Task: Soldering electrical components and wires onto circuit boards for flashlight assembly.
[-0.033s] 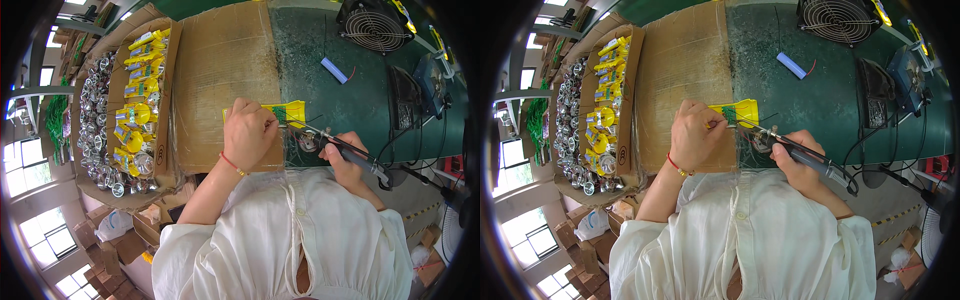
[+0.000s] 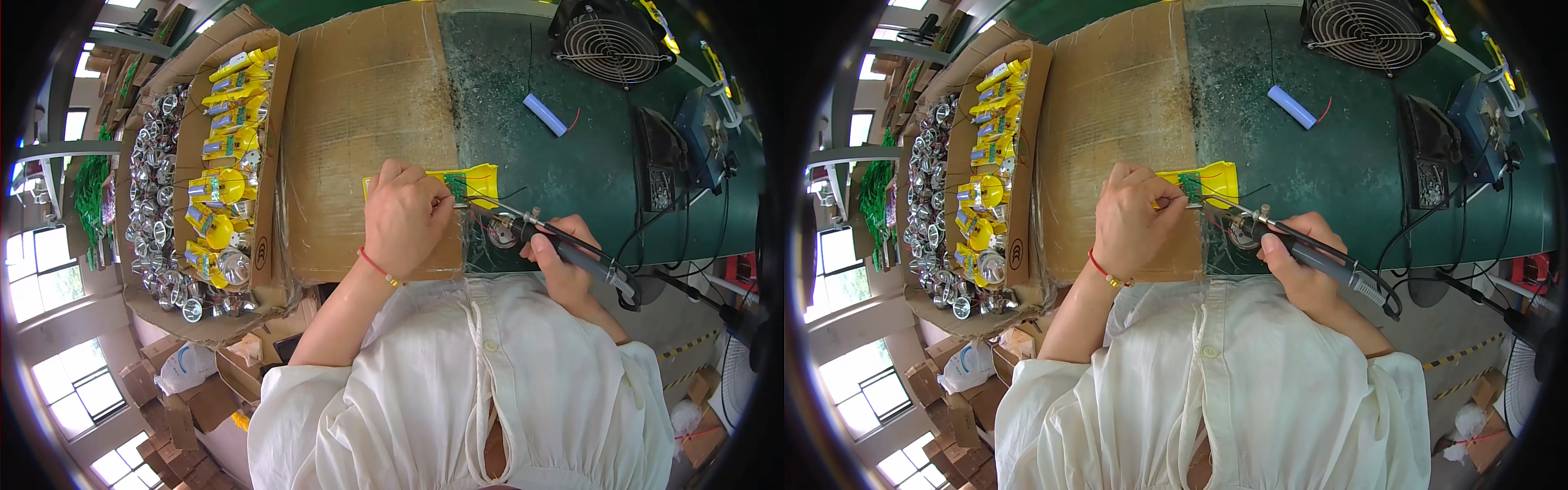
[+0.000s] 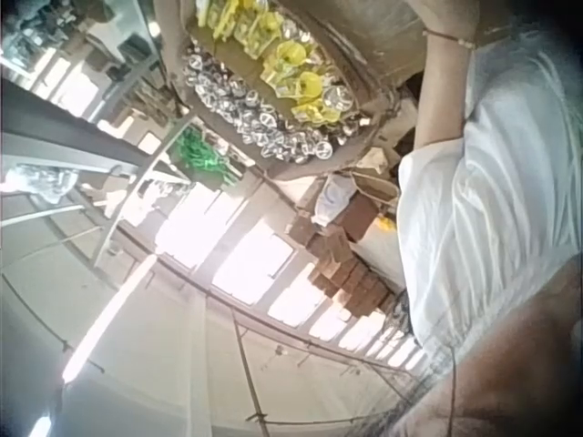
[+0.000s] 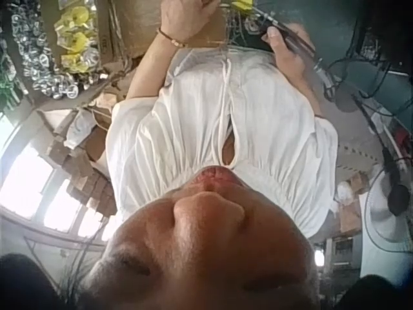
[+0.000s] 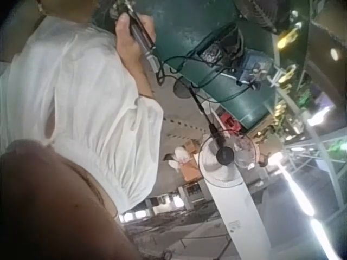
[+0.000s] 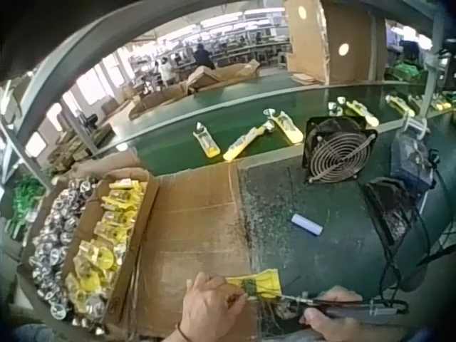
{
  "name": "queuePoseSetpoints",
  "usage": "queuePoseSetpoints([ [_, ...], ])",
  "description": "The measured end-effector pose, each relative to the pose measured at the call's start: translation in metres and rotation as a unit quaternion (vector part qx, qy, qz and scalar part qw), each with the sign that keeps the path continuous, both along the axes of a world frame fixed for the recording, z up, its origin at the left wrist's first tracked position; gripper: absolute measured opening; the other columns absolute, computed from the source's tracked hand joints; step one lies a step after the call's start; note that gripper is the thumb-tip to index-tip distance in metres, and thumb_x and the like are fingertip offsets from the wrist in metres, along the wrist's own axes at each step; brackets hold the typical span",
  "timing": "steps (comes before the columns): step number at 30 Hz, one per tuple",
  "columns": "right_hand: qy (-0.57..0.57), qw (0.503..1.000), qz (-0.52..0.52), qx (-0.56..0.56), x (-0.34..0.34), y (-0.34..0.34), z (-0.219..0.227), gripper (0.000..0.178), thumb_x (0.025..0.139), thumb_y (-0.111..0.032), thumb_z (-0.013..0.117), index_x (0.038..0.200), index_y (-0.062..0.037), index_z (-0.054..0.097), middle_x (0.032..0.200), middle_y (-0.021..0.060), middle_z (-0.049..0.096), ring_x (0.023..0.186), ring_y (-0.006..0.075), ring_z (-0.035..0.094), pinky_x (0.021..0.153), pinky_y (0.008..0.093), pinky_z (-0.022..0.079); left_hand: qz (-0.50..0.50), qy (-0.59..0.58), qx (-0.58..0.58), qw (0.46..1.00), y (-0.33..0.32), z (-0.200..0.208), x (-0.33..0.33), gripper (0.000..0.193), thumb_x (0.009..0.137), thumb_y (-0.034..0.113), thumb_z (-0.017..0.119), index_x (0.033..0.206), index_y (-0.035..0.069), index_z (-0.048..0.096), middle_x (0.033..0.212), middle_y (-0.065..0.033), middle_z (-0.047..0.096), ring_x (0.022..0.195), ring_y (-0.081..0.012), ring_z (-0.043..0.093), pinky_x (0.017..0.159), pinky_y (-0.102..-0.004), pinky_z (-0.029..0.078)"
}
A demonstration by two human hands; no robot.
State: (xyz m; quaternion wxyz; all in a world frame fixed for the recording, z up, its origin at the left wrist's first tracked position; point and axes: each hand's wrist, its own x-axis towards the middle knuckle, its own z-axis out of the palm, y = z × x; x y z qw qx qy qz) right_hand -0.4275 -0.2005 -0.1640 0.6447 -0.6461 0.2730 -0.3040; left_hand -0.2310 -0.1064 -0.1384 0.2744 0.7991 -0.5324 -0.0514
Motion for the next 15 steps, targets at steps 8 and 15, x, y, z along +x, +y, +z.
queuePoseSetpoints([
  [8, -0.02, 1.0, -0.009, 0.003, 0.0031, 0.0012, 0.0036, 0.014, 0.081, -0.006, 0.057, 0.085, 0.0014, 0.046, 0.069, 0.0106, 0.055, 0.056, 0.0139, 0.054, 0.051, 0.0252, 0.046, 0.006, 0.01, 0.014, 1.0, 0.0007, 0.0016, 0.0, 0.005, 0.065, 0.013, 0.065, 0.062, 0.01, 0.063, 0.067, -0.0028, 0.056, 0.079, -0.0229, 0.05, 0.066, -0.0355, 0.038],
  [15, 0.001, 1.0, -0.003, 0.005, 0.0049, 0.0003, 0.0021, 0.014, 0.081, -0.007, 0.057, 0.086, 0.0023, 0.048, 0.069, 0.0111, 0.056, 0.057, 0.0147, 0.057, 0.05, 0.0243, 0.046, 0.006, 0.017, 0.016, 1.0, -0.0002, 0.0017, 0.0011, 0.005, 0.065, 0.014, 0.065, 0.062, 0.009, 0.063, 0.066, -0.0029, 0.056, 0.079, -0.0229, 0.05, 0.066, -0.0356, 0.038],
])
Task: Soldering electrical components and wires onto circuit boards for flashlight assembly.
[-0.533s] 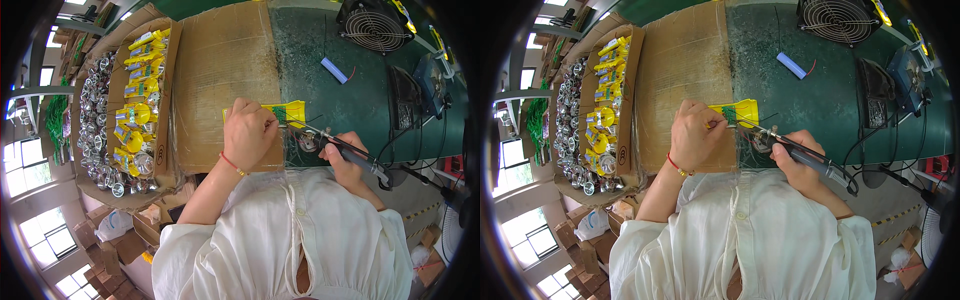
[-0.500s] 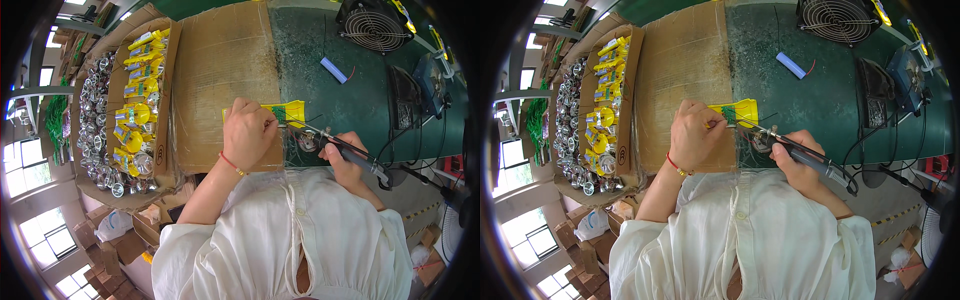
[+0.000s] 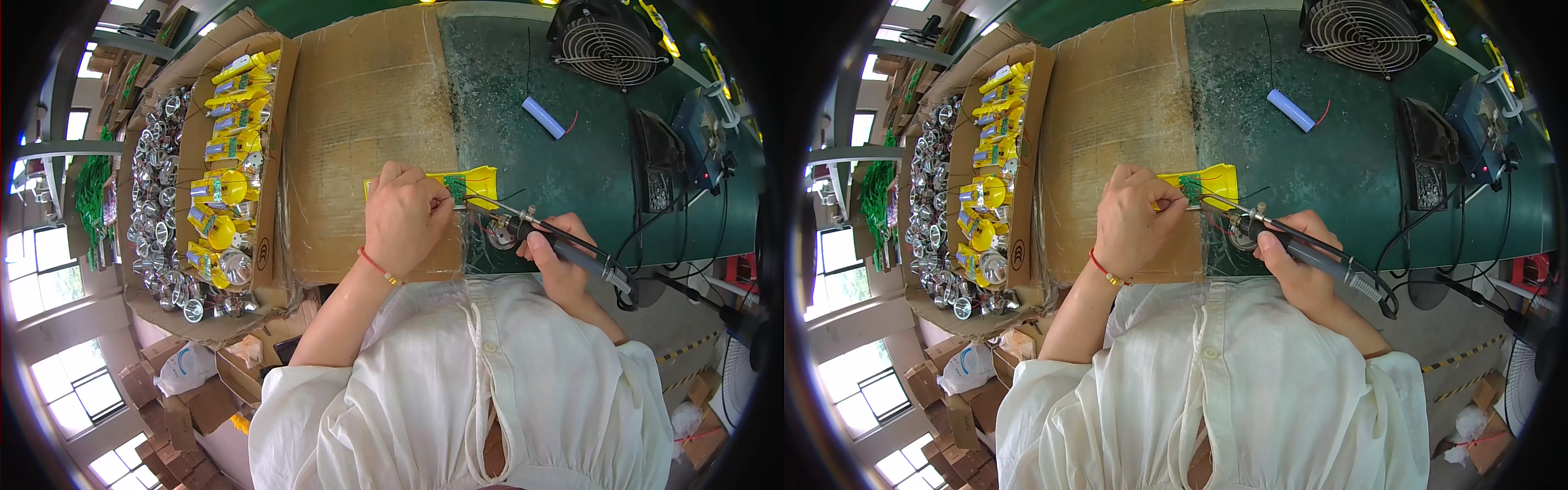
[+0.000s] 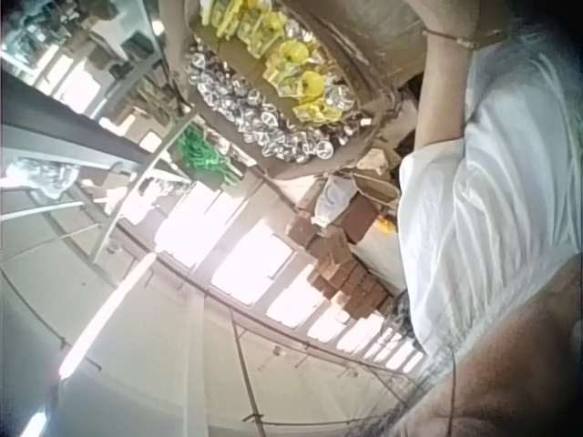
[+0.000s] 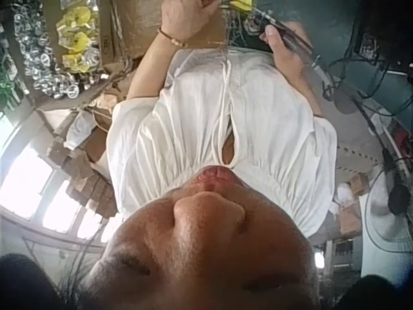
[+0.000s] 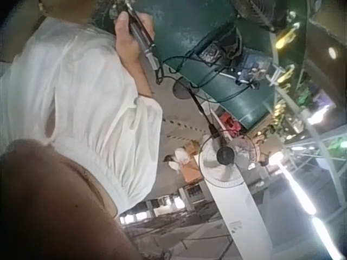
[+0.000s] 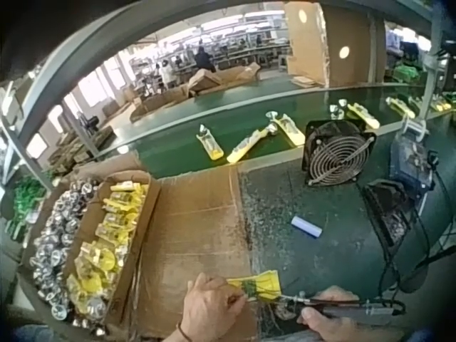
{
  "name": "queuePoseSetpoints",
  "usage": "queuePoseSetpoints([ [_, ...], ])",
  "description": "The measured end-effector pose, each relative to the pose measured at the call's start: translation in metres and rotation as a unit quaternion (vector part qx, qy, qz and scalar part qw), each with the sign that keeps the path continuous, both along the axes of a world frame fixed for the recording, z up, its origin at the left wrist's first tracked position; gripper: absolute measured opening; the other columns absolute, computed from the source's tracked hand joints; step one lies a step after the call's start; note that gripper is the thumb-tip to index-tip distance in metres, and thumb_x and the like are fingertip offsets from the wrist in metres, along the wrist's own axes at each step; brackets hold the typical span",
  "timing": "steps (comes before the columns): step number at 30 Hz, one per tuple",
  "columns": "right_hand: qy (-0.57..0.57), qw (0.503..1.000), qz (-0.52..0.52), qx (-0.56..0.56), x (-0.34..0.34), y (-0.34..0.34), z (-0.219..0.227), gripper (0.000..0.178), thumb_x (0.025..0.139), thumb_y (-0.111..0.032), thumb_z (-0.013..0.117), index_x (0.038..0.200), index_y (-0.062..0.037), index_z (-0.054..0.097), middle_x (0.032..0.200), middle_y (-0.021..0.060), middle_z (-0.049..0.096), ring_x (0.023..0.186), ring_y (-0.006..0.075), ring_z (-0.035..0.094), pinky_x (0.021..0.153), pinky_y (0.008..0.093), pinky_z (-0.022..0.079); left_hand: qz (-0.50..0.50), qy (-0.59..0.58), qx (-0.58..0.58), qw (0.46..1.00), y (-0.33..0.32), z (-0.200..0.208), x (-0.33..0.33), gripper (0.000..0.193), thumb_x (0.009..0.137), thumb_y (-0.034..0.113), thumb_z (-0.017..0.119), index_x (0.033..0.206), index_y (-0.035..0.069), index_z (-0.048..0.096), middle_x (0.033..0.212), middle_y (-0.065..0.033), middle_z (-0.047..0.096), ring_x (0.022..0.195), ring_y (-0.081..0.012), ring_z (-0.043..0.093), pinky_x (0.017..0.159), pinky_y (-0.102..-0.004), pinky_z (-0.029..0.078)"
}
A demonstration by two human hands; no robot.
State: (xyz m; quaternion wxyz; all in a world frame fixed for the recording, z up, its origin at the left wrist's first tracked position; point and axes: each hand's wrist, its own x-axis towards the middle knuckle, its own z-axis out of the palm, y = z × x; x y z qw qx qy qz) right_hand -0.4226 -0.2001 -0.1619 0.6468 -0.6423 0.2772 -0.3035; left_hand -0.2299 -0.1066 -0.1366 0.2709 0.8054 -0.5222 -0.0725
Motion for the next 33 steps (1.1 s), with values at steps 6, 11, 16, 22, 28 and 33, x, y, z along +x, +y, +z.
queuePoseSetpoints([
  [6, 0.006, 1.0, -0.012, 0.005, -0.002, 0.001, 0.0, 0.015, 0.08, -0.006, 0.058, 0.086, 0.0022, 0.047, 0.069, 0.0108, 0.055, 0.056, 0.0149, 0.056, 0.051, 0.0253, 0.047, 0.0, 0.0, -0.006, 1.0, 0.0, 0.0, 0.0, 0.006, 0.065, 0.013, 0.065, 0.062, 0.009, 0.063, 0.066, -0.0031, 0.056, 0.079, -0.0231, 0.05, 0.066, -0.0359, 0.038],
  [11, -0.056, 0.997, -0.042, 0.021, -0.004, 0.002, -0.002, 0.015, 0.08, -0.006, 0.057, 0.087, 0.0015, 0.045, 0.067, 0.0098, 0.053, 0.055, 0.0147, 0.053, 0.054, 0.029, 0.048, 0.001, 0.016, 0.011, 1.0, 0.001, 0.001, 0.0, 0.006, 0.065, 0.014, 0.064, 0.062, 0.009, 0.063, 0.066, -0.0037, 0.056, 0.079, -0.0234, 0.05, 0.066, -0.0362, 0.039],
  [16, -0.068, 0.996, -0.049, 0.024, -0.004, -0.001, -0.003, 0.016, 0.08, -0.006, 0.057, 0.087, 0.0013, 0.044, 0.068, 0.0097, 0.052, 0.054, 0.0145, 0.051, 0.054, 0.0309, 0.048, -0.004, 0.027, 0.023, 0.999, -0.001, 0.003, 0.003, 0.006, 0.066, 0.014, 0.064, 0.062, 0.009, 0.063, 0.065, -0.0038, 0.056, 0.079, -0.0239, 0.05, 0.066, -0.0365, 0.039],
  [22, -0.087, 0.992, -0.081, 0.032, -0.005, -0.011, -0.004, 0.015, 0.08, -0.006, 0.056, 0.086, 0.0008, 0.044, 0.068, 0.0087, 0.051, 0.054, 0.014, 0.049, 0.055, 0.0313, 0.048, -0.03, 0.034, 0.021, 0.999, -0.002, 0.01, 0.01, 0.007, 0.065, 0.015, 0.064, 0.07, 0.01, 0.065, 0.073, -0.0044, 0.058, 0.081, -0.0249, 0.051, 0.07, -0.036, 0.04],
  [28, -0.139, 0.981, -0.137, 0.015, -0.003, -0.035, -0.008, 0.016, 0.08, -0.006, 0.057, 0.086, 0.0023, 0.045, 0.067, 0.0094, 0.052, 0.052, 0.015, 0.052, 0.052, 0.0287, 0.048, -0.061, -0.121, 0.068, 0.988, 0.019, 0.028, 0.044, 0.041, 0.063, 0.017, 0.065, 0.103, 0.012, 0.058, 0.092, -0.0084, 0.056, 0.087, -0.0248, 0.054, 0.078, -0.0362, 0.043],
  [33, -0.115, 0.98, -0.162, 0.008, 0.002, -0.048, -0.014, 0.012, 0.08, -0.004, 0.055, 0.084, 0.0018, 0.045, 0.061, 0.0092, 0.051, 0.05, 0.0154, 0.051, 0.051, 0.0275, 0.046, 0.025, -0.098, 0.216, 0.971, -0.009, 0.037, 0.101, 0.028, 0.064, 0.02, 0.066, 0.089, 0.009, 0.062, 0.089, -0.0119, 0.056, 0.085, -0.0278, 0.057, 0.074, -0.037, 0.048],
])
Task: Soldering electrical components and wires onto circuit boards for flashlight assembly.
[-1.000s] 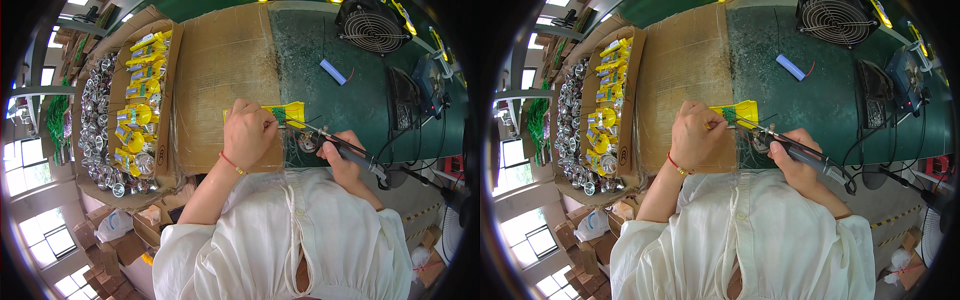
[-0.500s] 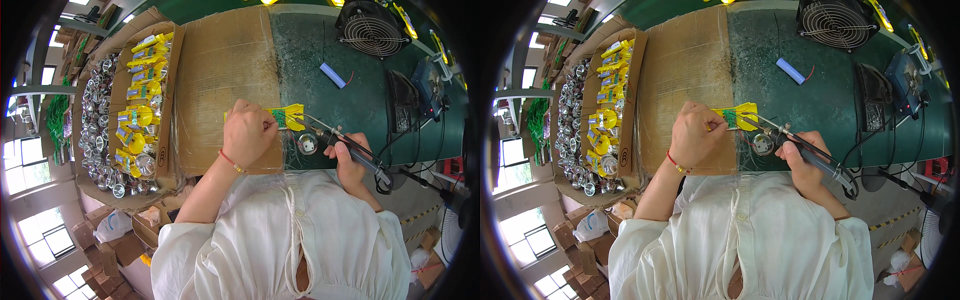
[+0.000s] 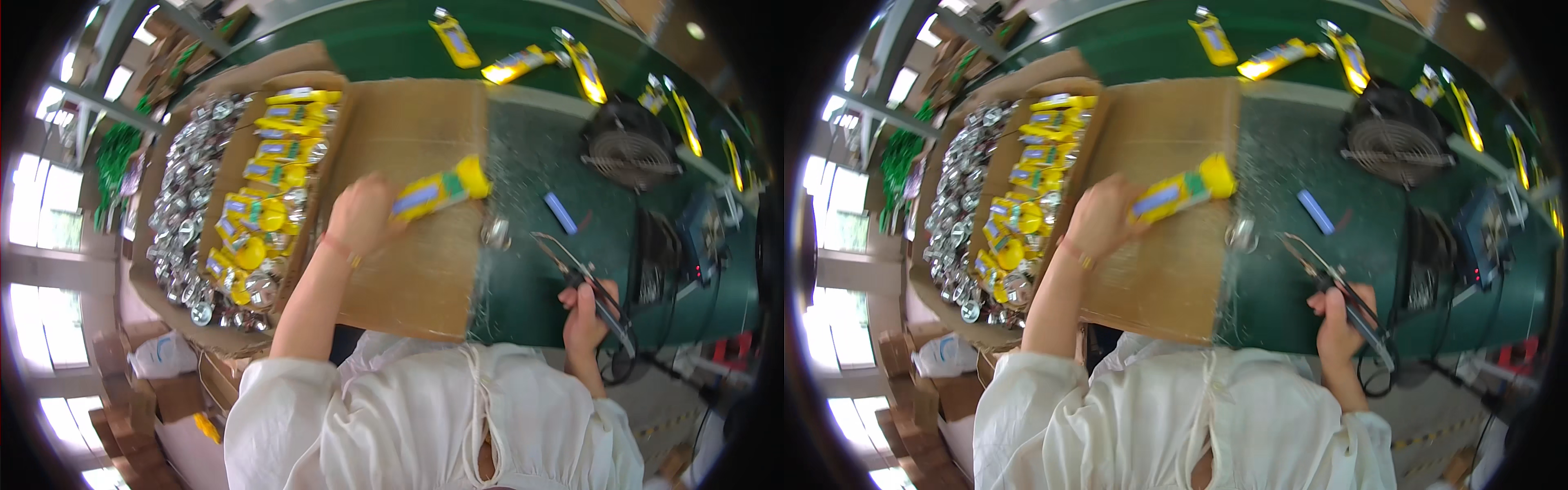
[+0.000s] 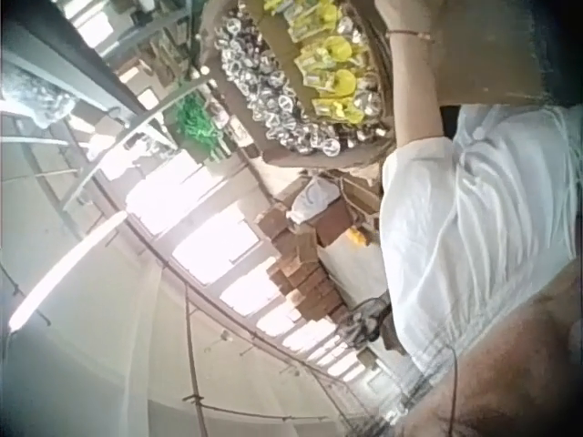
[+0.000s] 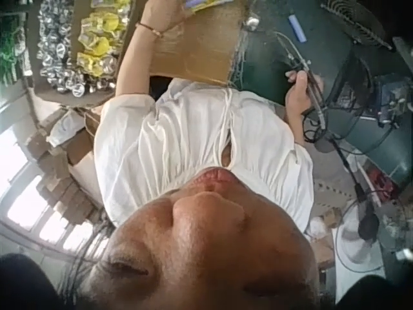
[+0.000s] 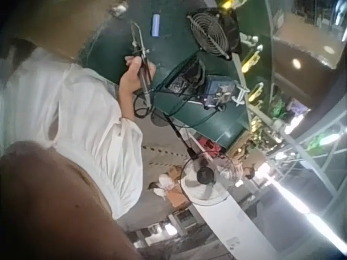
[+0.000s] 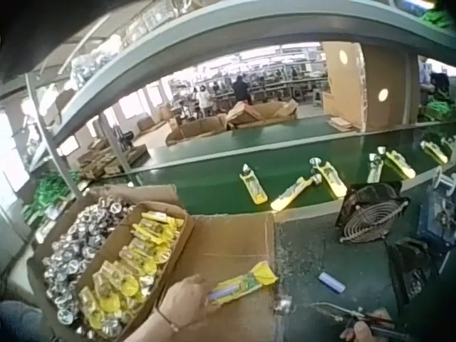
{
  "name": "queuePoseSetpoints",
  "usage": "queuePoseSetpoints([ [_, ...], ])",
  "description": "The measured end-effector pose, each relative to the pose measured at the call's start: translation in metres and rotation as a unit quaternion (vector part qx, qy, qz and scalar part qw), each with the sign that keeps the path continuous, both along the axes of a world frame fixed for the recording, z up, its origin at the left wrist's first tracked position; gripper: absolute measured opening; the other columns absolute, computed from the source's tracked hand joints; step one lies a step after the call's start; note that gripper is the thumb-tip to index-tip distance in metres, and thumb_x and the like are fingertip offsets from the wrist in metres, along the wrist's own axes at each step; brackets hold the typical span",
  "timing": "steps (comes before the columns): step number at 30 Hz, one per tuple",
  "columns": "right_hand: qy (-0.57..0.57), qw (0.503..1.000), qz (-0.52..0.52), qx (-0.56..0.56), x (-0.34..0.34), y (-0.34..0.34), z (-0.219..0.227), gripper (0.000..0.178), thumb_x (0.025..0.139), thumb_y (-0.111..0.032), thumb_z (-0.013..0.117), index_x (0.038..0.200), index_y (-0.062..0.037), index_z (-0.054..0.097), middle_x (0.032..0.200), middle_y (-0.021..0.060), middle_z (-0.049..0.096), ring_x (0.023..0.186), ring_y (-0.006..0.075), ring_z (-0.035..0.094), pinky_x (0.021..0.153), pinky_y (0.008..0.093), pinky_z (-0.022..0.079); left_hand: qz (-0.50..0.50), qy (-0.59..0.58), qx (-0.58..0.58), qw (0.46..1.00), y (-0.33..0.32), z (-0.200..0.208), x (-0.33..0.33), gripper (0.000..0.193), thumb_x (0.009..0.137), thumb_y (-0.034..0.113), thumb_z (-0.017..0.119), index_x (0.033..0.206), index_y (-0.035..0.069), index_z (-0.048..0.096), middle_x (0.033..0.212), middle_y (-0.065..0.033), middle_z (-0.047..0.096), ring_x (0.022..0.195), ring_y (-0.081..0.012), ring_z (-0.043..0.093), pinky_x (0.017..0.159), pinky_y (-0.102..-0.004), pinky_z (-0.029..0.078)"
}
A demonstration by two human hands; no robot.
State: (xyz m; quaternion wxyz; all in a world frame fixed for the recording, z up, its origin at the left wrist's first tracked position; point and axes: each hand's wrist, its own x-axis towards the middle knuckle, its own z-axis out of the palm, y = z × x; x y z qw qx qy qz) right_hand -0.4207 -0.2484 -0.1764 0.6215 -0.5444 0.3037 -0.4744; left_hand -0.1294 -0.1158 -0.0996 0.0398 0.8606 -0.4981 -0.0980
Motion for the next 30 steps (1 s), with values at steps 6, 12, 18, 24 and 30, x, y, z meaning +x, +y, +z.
queuePoseSetpoints([
  [6, 0.029, 1.0, 0.001, -0.009, 0.0, 0.004, -0.008, 0.014, 0.083, -0.012, 0.055, 0.084, -0.001, 0.046, 0.059, 0.0062, 0.049, 0.051, 0.0136, 0.049, 0.049, 0.0238, 0.04, 0.176, -0.108, -0.2, 0.958, -0.119, -0.024, 0.108, 0.029, 0.07, 0.03, 0.067, 0.085, 0.006, 0.061, 0.092, -0.0127, 0.058, 0.085, -0.0258, 0.059, 0.072, -0.0339, 0.049],
  [12, 0.063, 0.998, -0.008, 0.007, 0.006, 0.005, -0.003, 0.02, 0.082, -0.015, 0.058, 0.084, -0.0004, 0.045, 0.063, 0.0062, 0.048, 0.051, 0.0142, 0.05, 0.048, 0.0251, 0.041, 0.268, -0.068, -0.151, 0.949, -0.176, -0.068, 0.152, 0.042, 0.07, 0.032, 0.069, 0.101, 0.008, 0.053, 0.091, -0.0118, 0.059, 0.086, -0.0272, 0.059, 0.073, -0.0361, 0.049],
  [18, 0.069, 0.997, 0.028, 0.023, 0.02, 0.005, -0.004, 0.019, 0.082, -0.014, 0.057, 0.084, -0.0001, 0.045, 0.064, 0.0058, 0.048, 0.051, 0.0135, 0.049, 0.049, 0.025, 0.042, 0.07, -0.164, -0.152, 0.972, -0.081, 0.021, 0.136, 0.025, 0.075, 0.03, 0.059, 0.094, 0.013, 0.059, 0.096, -0.0073, 0.058, 0.09, -0.0244, 0.058, 0.073, -0.0377, 0.048],
  [24, 0.065, 0.997, 0.045, 0.015, 0.022, 0.007, -0.007, 0.011, 0.084, -0.01, 0.052, 0.085, -0.0018, 0.046, 0.06, 0.0027, 0.044, 0.052, 0.0111, 0.047, 0.05, 0.0219, 0.039, 0.092, -0.168, 0.167, 0.967, 0.098, 0.118, 0.138, 0.029, 0.073, 0.014, 0.057, 0.101, 0.009, 0.06, 0.094, -0.0121, 0.061, 0.09, -0.0296, 0.058, 0.074, -0.0385, 0.048],
  [30, 0.045, 0.996, 0.08, 0.0, 0.024, 0.02, 0.001, 0.014, 0.082, -0.011, 0.055, 0.085, 0.0003, 0.046, 0.063, 0.0061, 0.049, 0.051, 0.0131, 0.049, 0.048, 0.0235, 0.042, 0.106, -0.084, 0.196, 0.971, 0.215, 0.106, 0.103, 0.092, 0.055, -0.001, 0.067, 0.134, 0.023, 0.027, 0.125, -0.0119, 0.04, 0.114, -0.0294, 0.043, 0.089, -0.0362, 0.041],
])
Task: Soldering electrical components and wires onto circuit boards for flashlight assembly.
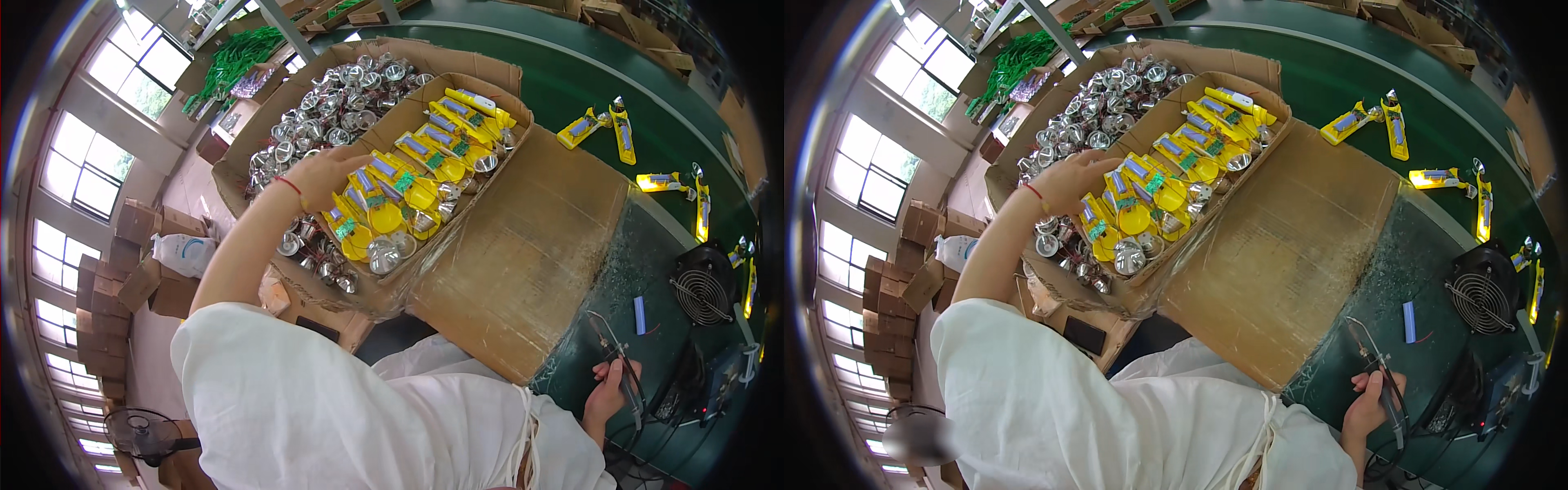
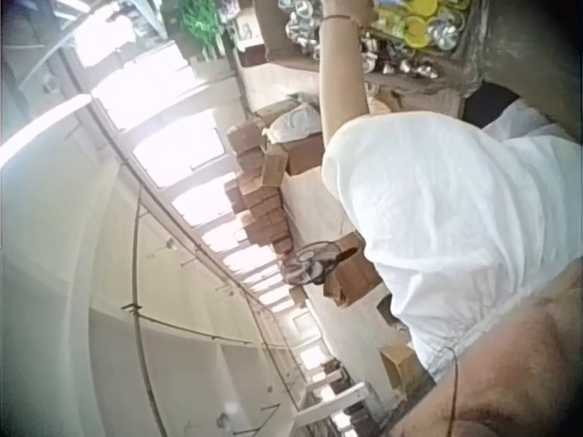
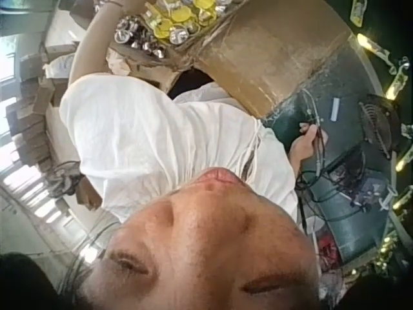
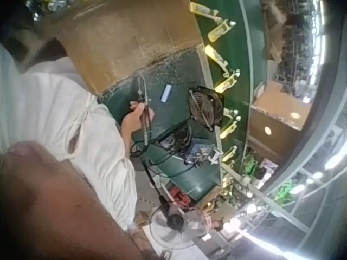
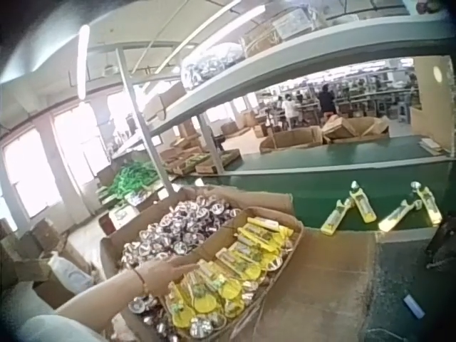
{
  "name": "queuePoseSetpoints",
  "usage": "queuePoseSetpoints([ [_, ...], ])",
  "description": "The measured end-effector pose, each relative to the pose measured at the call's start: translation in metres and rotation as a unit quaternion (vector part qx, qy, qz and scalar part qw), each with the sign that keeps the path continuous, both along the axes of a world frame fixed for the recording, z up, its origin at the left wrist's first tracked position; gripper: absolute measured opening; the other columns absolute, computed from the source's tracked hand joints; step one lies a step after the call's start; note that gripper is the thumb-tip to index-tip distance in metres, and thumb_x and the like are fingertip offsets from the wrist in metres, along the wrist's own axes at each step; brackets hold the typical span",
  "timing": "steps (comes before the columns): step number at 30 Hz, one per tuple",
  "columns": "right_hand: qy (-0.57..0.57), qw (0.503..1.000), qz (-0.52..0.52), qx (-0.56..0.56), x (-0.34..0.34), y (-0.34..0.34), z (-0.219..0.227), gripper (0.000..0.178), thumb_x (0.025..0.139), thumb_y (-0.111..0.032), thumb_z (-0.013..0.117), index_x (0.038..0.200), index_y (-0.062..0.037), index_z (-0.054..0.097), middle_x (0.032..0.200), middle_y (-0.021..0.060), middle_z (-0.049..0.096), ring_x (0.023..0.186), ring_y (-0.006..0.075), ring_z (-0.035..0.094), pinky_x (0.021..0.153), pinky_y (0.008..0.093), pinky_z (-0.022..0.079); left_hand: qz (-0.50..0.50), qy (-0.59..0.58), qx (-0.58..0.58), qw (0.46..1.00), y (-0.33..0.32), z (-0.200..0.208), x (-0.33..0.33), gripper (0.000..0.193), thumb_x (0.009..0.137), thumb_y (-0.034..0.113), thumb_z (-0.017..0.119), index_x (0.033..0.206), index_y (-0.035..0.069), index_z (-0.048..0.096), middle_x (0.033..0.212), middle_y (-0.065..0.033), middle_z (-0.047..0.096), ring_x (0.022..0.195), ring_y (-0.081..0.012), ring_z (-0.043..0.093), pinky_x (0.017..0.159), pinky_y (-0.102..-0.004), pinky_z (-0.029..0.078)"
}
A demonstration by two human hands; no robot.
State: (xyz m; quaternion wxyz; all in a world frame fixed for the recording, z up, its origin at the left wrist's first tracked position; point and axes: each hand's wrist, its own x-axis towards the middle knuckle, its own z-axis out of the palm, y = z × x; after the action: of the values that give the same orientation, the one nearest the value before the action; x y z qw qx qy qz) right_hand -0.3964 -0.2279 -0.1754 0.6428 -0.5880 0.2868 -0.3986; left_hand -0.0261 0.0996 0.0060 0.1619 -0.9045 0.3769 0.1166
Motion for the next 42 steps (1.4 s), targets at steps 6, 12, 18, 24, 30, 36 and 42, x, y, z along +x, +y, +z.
queuePoseSetpoints([
  [6, -0.017, 1.0, 0.013, -0.016, -0.002, 0.014, 0.004, 0.017, 0.082, -0.013, 0.056, 0.086, 0.0003, 0.046, 0.062, 0.0062, 0.049, 0.051, 0.0135, 0.05, 0.047, 0.0227, 0.041, -0.215, -0.108, 0.043, 0.97, -0.026, -0.05, -0.001, 0.095, 0.056, 0.004, 0.067, 0.137, 0.024, 0.02, 0.136, -0.008, 0.03, 0.126, -0.0255, 0.03, 0.098, -0.0396, 0.031],
  [12, 0.003, 1.0, -0.021, -0.004, -0.023, 0.015, 0.002, 0.009, 0.083, -0.008, 0.052, 0.084, -0.001, 0.046, 0.06, 0.0036, 0.046, 0.051, 0.0119, 0.048, 0.048, 0.0214, 0.039, -0.215, -0.038, -0.053, 0.974, -0.031, -0.069, 0.019, 0.086, 0.059, 0.007, 0.069, 0.133, 0.026, 0.028, 0.126, -0.0072, 0.04, 0.118, -0.0241, 0.039, 0.095, -0.0405, 0.034],
  [18, -0.013, 1.0, -0.028, 0.001, -0.019, 0.016, 0.001, 0.014, 0.082, -0.012, 0.055, 0.084, 0.0001, 0.047, 0.058, 0.0052, 0.048, 0.049, 0.0134, 0.049, 0.046, 0.0223, 0.041, -0.194, -0.082, -0.146, 0.967, -0.02, -0.088, 0.016, 0.07, 0.064, 0.003, 0.059, 0.128, 0.023, 0.038, 0.118, -0.0043, 0.048, 0.113, -0.024, 0.044, 0.091, -0.0402, 0.036],
  [24, -0.041, 0.999, -0.029, 0.005, -0.023, 0.009, -0.002, 0.013, 0.081, -0.009, 0.055, 0.083, 0.0003, 0.047, 0.058, 0.005, 0.048, 0.048, 0.0131, 0.049, 0.047, 0.0228, 0.042, -0.19, -0.158, -0.225, 0.942, -0.022, -0.074, 0.009, 0.059, 0.063, 0.005, 0.062, 0.118, 0.017, 0.046, 0.115, -0.0045, 0.051, 0.11, -0.0235, 0.046, 0.089, -0.04, 0.036],
  [30, -0.038, 0.998, -0.054, 0.008, -0.035, 0.001, -0.003, 0.012, 0.082, -0.008, 0.055, 0.084, 0.0007, 0.047, 0.059, 0.0053, 0.048, 0.049, 0.0133, 0.05, 0.047, 0.0226, 0.042, -0.184, -0.176, -0.363, 0.896, -0.071, -0.023, -0.042, 0.057, 0.06, 0.006, 0.07, 0.114, 0.01, 0.05, 0.114, -0.0088, 0.053, 0.107, -0.0265, 0.049, 0.088, -0.0381, 0.037],
  [36, -0.039, 0.993, -0.108, -0.008, -0.048, -0.018, -0.004, 0.011, 0.083, -0.009, 0.053, 0.085, 0.0001, 0.048, 0.059, 0.0048, 0.048, 0.052, 0.013, 0.05, 0.049, 0.0224, 0.04, -0.217, -0.111, -0.356, 0.902, -0.186, -0.095, -0.156, 0.049, 0.067, 0.012, 0.063, 0.114, 0.012, 0.048, 0.111, -0.0097, 0.049, 0.106, -0.0245, 0.048, 0.089, -0.0442, 0.035],
  [42, -0.047, 0.992, -0.115, -0.017, -0.058, -0.023, 0.0, 0.013, 0.084, -0.013, 0.053, 0.086, -0.0012, 0.05, 0.06, 0.0038, 0.047, 0.054, 0.0133, 0.05, 0.05, 0.0214, 0.038, -0.189, -0.088, -0.305, 0.929, -0.226, -0.155, -0.222, 0.045, 0.079, 0.015, 0.048, 0.123, 0.013, 0.042, 0.123, -0.0128, 0.041, 0.116, -0.0297, 0.038, 0.09, -0.0601, 0.029],
])
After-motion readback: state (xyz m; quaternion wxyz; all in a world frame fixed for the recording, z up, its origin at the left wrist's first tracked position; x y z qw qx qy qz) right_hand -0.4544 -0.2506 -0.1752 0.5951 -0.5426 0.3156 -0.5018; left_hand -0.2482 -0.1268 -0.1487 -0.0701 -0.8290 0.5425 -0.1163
